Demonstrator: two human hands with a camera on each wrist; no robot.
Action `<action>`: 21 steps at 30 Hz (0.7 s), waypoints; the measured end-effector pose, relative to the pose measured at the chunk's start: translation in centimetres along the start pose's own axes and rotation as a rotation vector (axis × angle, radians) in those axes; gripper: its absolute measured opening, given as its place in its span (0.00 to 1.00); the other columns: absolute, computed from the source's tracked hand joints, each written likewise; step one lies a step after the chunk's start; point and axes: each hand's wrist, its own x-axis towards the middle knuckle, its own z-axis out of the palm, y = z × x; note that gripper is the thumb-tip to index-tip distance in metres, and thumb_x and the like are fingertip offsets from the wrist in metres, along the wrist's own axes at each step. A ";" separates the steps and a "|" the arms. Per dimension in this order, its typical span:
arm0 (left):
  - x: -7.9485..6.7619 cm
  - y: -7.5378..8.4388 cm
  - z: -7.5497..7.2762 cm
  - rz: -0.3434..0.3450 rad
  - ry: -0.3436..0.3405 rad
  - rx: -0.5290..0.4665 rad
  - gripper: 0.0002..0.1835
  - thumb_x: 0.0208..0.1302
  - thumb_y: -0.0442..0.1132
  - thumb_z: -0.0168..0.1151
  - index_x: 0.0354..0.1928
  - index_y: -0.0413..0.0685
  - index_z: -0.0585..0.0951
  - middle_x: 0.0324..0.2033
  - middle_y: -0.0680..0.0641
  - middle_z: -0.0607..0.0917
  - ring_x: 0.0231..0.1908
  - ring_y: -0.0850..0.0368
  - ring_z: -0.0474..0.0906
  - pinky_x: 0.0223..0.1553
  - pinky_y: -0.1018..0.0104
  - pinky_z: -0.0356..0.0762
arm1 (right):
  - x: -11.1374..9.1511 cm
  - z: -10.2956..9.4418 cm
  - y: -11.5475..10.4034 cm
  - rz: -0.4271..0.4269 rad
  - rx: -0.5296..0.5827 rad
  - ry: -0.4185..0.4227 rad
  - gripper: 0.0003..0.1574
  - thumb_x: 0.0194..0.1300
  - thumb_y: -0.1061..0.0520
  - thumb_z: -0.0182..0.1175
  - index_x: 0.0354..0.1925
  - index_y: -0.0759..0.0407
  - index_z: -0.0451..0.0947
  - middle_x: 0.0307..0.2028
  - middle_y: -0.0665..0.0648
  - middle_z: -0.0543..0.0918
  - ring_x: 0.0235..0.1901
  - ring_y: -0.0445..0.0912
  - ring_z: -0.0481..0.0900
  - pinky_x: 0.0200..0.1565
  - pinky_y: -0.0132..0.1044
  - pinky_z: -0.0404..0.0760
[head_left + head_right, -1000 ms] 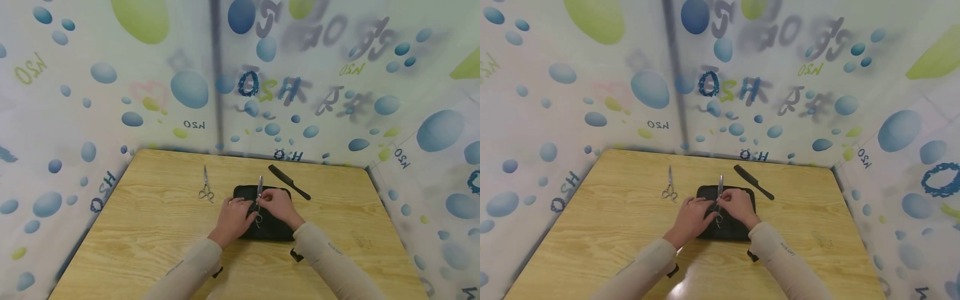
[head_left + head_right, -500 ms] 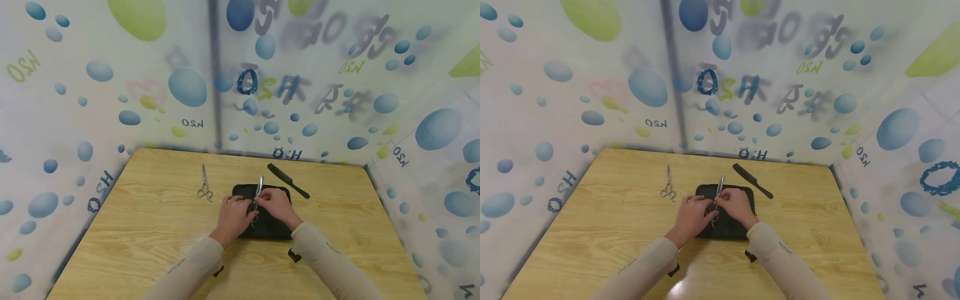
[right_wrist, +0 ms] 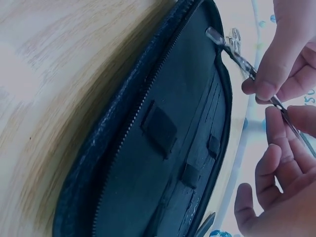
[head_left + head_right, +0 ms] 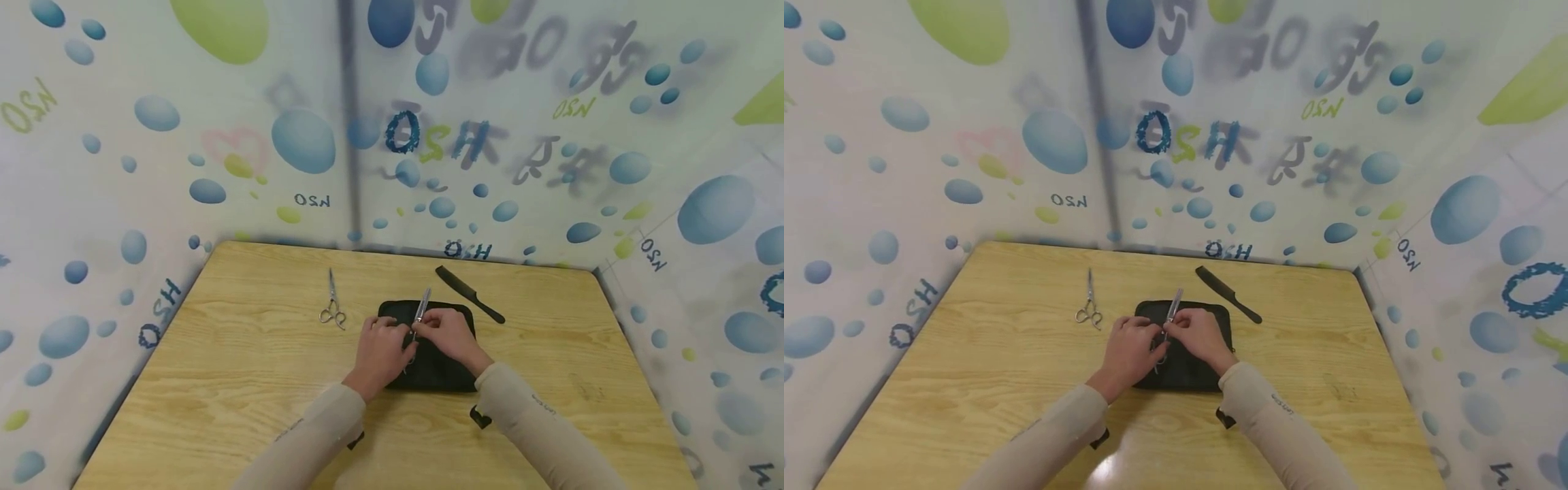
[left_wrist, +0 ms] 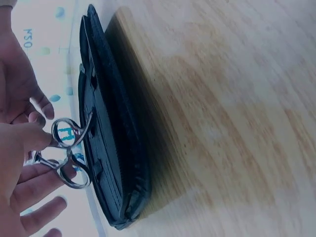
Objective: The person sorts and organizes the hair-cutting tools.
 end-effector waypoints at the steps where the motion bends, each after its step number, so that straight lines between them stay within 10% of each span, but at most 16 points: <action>1: 0.0 0.0 -0.1 0.001 -0.004 0.002 0.15 0.60 0.55 0.66 0.37 0.53 0.85 0.32 0.52 0.90 0.50 0.53 0.82 0.57 0.52 0.72 | 0.0 0.0 0.1 -0.002 0.001 -0.005 0.08 0.64 0.49 0.65 0.32 0.51 0.85 0.29 0.49 0.88 0.30 0.38 0.84 0.36 0.35 0.79; 12: 0.4 -1.6 -0.8 0.060 -0.046 0.113 0.15 0.62 0.56 0.64 0.38 0.53 0.84 0.28 0.53 0.88 0.37 0.56 0.85 0.54 0.53 0.75 | -0.2 -1.1 0.9 -0.060 -0.051 -0.073 0.09 0.66 0.51 0.63 0.40 0.54 0.85 0.34 0.51 0.87 0.34 0.41 0.82 0.40 0.37 0.82; 21: 0.9 -4.1 -1.8 0.110 -0.044 0.185 0.12 0.61 0.54 0.66 0.35 0.55 0.85 0.29 0.54 0.89 0.41 0.54 0.83 0.54 0.53 0.74 | -1.1 -4.0 4.4 -0.172 -0.560 0.051 0.17 0.61 0.53 0.68 0.48 0.55 0.82 0.45 0.55 0.87 0.46 0.52 0.83 0.54 0.57 0.75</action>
